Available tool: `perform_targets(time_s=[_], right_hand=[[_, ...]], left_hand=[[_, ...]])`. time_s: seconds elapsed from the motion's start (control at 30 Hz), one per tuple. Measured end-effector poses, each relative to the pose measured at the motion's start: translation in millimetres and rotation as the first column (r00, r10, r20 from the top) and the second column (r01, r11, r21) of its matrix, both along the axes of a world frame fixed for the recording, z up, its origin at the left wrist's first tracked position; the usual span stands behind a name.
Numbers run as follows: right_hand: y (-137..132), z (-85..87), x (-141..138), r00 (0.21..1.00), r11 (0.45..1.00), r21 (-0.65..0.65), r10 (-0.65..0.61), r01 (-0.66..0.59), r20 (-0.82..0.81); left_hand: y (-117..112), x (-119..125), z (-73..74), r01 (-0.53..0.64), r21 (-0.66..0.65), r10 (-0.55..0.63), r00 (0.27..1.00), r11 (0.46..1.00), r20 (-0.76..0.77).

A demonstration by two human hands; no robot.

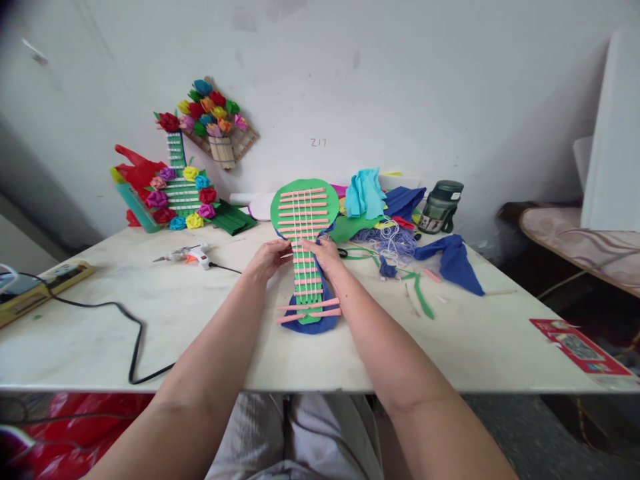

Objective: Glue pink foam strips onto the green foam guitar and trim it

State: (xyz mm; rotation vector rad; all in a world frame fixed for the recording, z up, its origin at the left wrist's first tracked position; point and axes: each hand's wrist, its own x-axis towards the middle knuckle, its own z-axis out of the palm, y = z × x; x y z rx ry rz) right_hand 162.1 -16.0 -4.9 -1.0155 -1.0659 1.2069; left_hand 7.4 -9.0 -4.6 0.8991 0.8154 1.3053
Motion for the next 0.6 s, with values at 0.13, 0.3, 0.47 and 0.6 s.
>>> perform_targets(time_s=[0.13, 0.3, 0.47, 0.6], right_hand=[[1.2, -0.3, 0.2, 1.0, 1.0, 0.008, 0.004, -0.004, 0.008], [-4.8, 4.5, -2.1, 1.0, 1.0, -0.017, 0.004, -0.005, -0.026], [-13.5, 12.3, -4.8, 0.998, 0.999, -0.027, 0.019, -0.021, -0.063], [-16.4, 14.6, -4.5, 0.996, 0.998, -0.015, 0.058, -0.059, -0.064]], left_hand=[[3.0, 4.1, -2.7, 0.016, -0.093, -0.006, 0.994, 0.996, 0.111], [4.6, 2.4, -6.0, 0.051, -0.067, -0.041, 0.989, 0.996, 0.144], [2.6, -7.7, -4.0, 0.114, 0.048, -0.117, 0.99, 0.992, 0.083], [1.6, -10.3, -2.5, 0.081, 0.068, -0.083, 0.996, 0.994, 0.028]])
